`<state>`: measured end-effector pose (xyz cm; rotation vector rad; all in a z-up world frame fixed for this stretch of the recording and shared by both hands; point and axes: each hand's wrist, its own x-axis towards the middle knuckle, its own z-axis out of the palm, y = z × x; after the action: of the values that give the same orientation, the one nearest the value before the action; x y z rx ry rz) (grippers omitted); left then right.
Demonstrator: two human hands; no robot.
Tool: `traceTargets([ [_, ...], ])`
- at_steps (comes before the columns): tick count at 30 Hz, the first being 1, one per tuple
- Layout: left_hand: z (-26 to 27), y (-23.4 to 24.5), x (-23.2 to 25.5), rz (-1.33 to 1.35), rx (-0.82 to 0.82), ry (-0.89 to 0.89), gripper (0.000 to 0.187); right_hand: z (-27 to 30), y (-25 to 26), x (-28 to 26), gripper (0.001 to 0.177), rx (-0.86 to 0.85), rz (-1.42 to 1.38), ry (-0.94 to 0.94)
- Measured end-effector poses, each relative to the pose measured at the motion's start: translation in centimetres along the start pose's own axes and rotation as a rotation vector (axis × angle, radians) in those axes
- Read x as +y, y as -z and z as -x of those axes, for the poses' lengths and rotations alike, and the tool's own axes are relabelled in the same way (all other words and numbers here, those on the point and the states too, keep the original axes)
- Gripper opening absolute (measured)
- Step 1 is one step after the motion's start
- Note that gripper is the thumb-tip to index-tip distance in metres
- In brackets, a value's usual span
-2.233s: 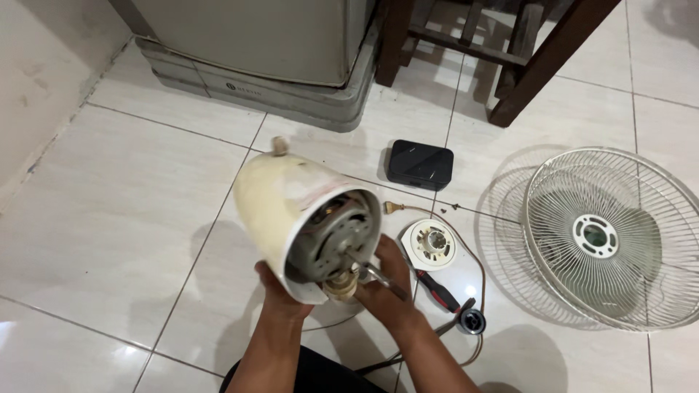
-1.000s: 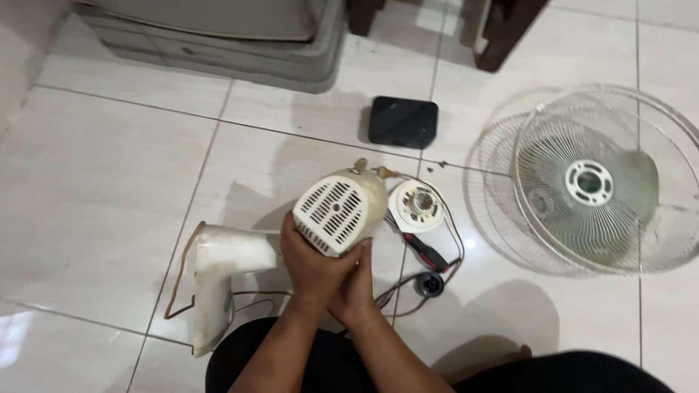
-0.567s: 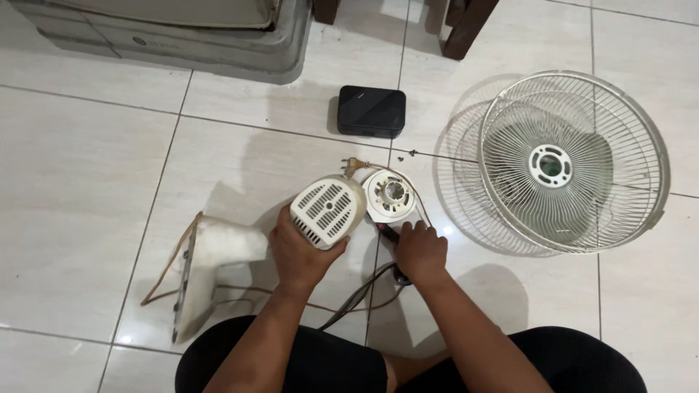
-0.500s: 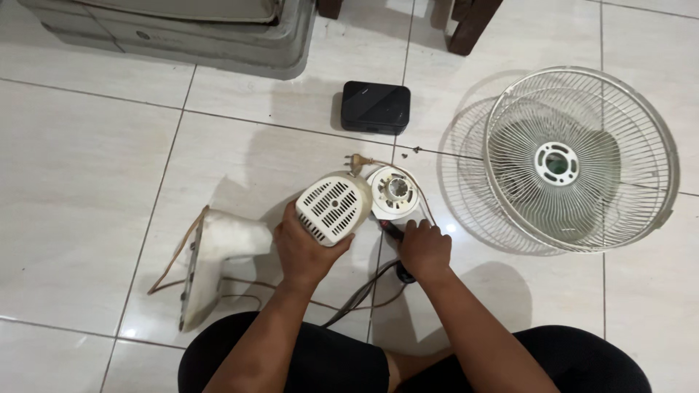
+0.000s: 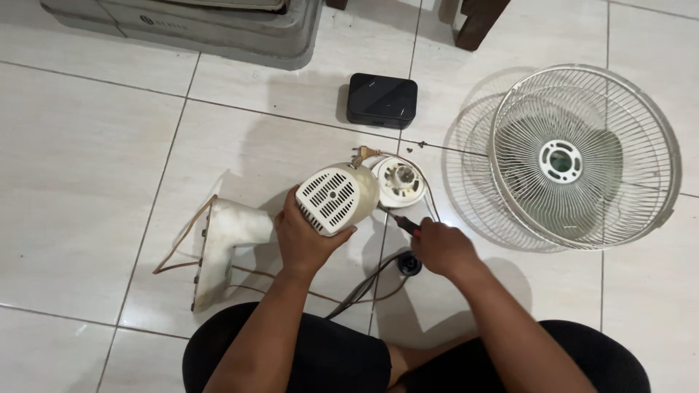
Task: The person disassembles a small white electric fan using a screwdriver. They remove the front grille, unscrew the rear housing, and separate the motor assembly from the base, placing the parts on the floor.
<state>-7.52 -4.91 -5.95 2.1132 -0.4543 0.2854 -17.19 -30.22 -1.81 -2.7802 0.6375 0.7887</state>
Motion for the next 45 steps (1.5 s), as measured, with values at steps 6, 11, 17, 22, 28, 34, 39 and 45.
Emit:
traceTargets([
  [6,-0.4,0.3,0.0,0.058,-0.043,0.052,0.119,7.7,9.3,1.2,0.037,0.092,0.119,0.108],
  [11,-0.5,0.6,-0.1,0.079,-0.024,0.03,0.122,12.8,17.9,-1.8,0.043,0.407,-0.061,0.172],
  [17,-1.3,1.1,0.6,0.068,-0.049,0.068,0.124,13.7,22.7,-9.0,0.043,0.57,-0.132,0.611],
  [22,-1.1,1.2,0.6,0.114,-0.006,0.054,0.12,12.1,22.6,-14.6,0.042,0.65,0.257,0.801],
  [28,-1.2,1.4,1.3,0.117,0.031,0.017,0.119,11.3,23.1,-18.1,0.036,0.581,0.303,0.772],
  [34,-1.3,1.6,1.3,0.151,0.016,0.064,0.119,11.4,23.0,-19.4,0.036,0.562,0.357,0.696],
  [39,-1.0,1.5,1.3,0.151,0.031,0.043,0.119,11.7,23.1,-19.8,0.038,0.539,0.415,0.661],
  [45,-0.9,1.0,1.0,0.128,0.061,0.025,0.119,11.9,23.1,-20.3,0.042,0.532,0.411,0.66],
])
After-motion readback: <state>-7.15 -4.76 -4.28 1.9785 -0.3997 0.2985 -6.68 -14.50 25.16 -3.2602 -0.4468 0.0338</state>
